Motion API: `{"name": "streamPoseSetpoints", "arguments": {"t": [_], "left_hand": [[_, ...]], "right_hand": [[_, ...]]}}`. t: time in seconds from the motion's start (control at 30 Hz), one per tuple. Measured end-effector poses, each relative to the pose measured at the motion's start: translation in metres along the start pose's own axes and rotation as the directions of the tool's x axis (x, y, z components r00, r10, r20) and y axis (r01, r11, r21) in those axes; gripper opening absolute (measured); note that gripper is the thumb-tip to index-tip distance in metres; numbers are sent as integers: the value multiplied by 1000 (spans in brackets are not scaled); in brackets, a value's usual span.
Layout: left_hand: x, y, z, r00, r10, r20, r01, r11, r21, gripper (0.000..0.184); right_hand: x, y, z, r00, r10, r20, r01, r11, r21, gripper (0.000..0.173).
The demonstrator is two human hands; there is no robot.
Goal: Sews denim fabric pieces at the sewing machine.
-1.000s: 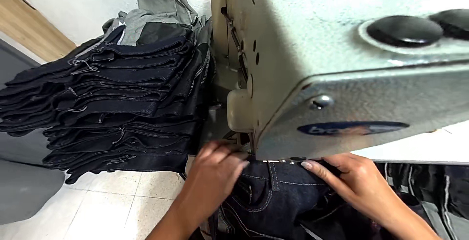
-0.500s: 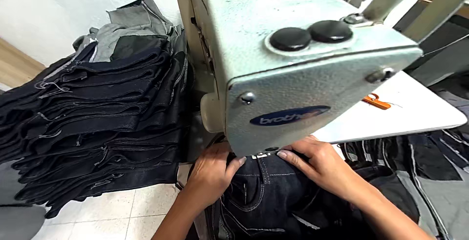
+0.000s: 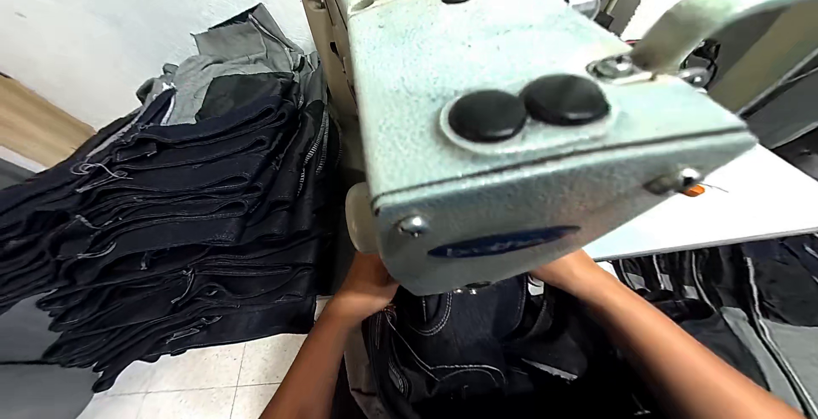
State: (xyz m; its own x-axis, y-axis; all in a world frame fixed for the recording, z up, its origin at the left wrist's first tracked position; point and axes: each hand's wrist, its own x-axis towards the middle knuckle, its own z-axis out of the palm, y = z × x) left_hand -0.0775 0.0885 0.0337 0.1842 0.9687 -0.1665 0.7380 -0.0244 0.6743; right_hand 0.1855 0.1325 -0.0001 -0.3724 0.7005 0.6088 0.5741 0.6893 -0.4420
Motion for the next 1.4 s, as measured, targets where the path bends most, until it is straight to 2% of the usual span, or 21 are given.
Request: {"name": "streamPoseSetpoints", "arguments": {"t": [0.17,0.33,0.5,0.6,0.77,0.9,0.93,1.03,1.1,1.27,1.4], "left_hand": [[-1,11,-1,995,-96,22,93,990,107,29],[-3,3,3,993,75,-96,-72,997,30,22],[-7,5,-4,974,206,-98,-199,977,78,13],[-8,3,-9,956,272,-110,-259,959,116,11],[-9,5,-12,974,218,-67,-208,970,128,18],[-11,5,-13,982,187,-30,-178,966,189,22],[-12,5,-12,979,199,-42,-187,962,201,22],[-15,8,-9,974,215,-72,-193,954,229,22],[-15,7,-7,968,238,-79,-210,942,264,23],[-15,7,-5,960,260,-104,-228,941,249,23],[-15,16,-7,986,153,-59,-136,964,229,26]], "right_hand": [[-5,2,-2,999,-53,-8,53,998,17,27],[-7,3,-5,997,-69,-33,71,996,55,27],[-8,4,-12,999,-41,-27,43,998,47,28],[-7,6,-22,999,-29,-38,28,999,-36,33],[-9,11,-42,991,132,16,-129,983,-128,30],[-32,23,-58,969,240,56,-230,963,-140,27],[-41,28,-60,963,262,63,-251,957,-142,32],[-66,42,-66,909,396,131,-387,918,-88,52],[-84,52,-70,855,464,231,-467,883,-43,56],[-123,67,-81,693,539,479,-655,748,106,50],[-136,63,-82,642,586,494,-756,594,277,36]]}}
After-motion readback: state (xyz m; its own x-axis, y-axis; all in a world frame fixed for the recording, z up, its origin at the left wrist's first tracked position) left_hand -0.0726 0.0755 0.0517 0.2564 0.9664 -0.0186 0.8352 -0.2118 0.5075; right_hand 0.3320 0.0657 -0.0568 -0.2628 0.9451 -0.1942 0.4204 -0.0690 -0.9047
